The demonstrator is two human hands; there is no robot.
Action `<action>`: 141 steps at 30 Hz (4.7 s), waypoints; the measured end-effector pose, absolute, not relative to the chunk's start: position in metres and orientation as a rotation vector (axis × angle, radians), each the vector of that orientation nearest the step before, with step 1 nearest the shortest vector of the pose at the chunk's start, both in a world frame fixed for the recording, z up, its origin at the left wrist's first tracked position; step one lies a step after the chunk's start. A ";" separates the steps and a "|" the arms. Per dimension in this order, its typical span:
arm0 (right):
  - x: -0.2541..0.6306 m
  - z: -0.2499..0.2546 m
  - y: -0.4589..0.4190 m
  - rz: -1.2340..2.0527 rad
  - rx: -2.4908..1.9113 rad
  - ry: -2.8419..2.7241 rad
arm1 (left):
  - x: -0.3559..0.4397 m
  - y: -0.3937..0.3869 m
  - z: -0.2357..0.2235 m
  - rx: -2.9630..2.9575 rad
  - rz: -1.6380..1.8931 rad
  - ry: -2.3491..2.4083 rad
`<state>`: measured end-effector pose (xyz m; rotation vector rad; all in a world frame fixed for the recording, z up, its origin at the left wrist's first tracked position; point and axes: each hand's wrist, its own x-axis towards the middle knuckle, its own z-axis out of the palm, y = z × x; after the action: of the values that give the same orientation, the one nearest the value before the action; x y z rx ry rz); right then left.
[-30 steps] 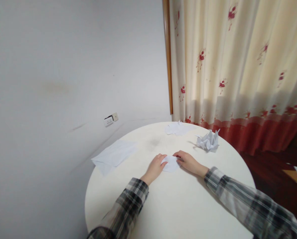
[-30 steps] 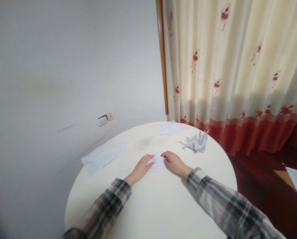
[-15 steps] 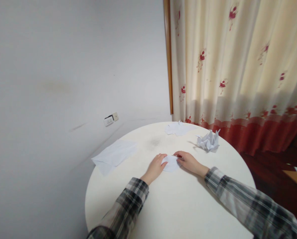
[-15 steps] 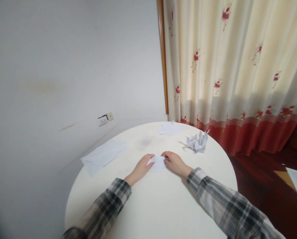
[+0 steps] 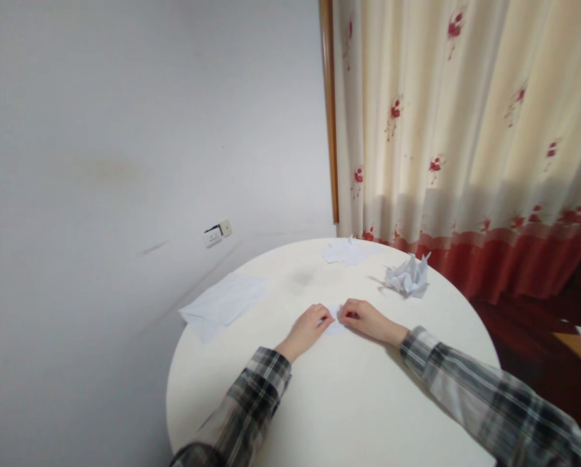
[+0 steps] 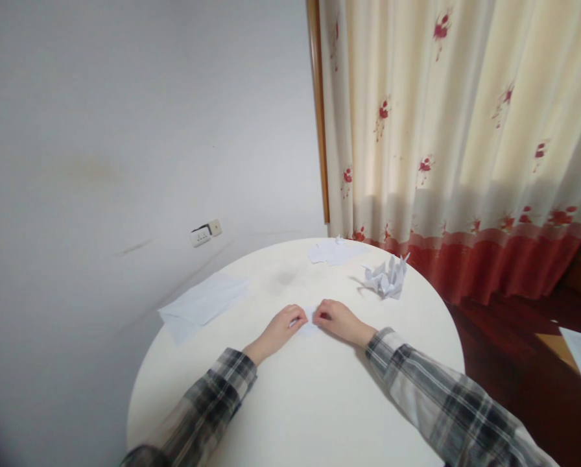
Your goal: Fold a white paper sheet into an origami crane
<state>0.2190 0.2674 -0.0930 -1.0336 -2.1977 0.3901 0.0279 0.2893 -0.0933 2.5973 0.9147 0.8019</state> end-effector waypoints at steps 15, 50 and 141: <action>0.222 -0.093 0.270 0.336 -1.194 -2.120 | 0.024 0.287 -0.084 2.779 0.727 0.990; 0.222 -0.094 0.270 0.327 -1.057 -2.150 | 0.022 0.298 -0.101 2.637 0.761 1.031; 0.224 -0.095 0.271 0.355 -1.123 -2.216 | 0.021 0.291 -0.092 2.296 0.732 0.726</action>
<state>0.2238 0.2709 -0.0954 -1.1230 -2.2160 0.3549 0.0215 0.2913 -0.0915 2.2957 0.7263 0.7324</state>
